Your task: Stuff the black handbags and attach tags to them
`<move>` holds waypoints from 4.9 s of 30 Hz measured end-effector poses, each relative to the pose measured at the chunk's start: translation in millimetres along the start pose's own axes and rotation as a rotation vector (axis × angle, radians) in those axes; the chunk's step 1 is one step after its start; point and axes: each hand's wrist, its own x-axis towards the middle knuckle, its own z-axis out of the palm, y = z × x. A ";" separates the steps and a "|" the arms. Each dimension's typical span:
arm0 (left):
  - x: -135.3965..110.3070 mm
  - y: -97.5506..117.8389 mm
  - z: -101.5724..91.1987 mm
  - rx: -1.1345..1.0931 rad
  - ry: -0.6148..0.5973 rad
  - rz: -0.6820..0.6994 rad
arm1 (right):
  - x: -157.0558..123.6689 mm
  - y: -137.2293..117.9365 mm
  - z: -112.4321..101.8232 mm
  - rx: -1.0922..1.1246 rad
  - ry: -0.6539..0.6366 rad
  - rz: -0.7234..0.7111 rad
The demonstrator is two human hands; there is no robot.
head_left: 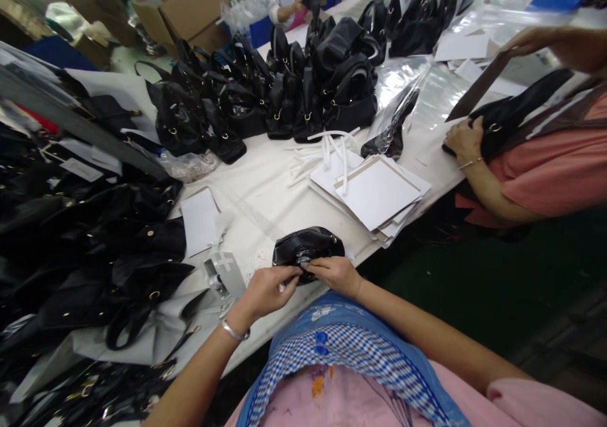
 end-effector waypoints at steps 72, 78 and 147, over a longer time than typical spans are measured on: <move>51.2 -35.1 53.5 -0.312 0.208 -0.350 | -15.3 10.6 -2.1 0.096 -0.187 0.099; 52.5 -33.7 50.0 -0.206 0.141 -0.297 | -4.4 11.9 -4.2 0.274 -0.370 0.196; 45.4 -45.2 50.2 -0.310 0.028 -0.249 | -25.3 31.5 -2.9 0.169 -0.261 0.045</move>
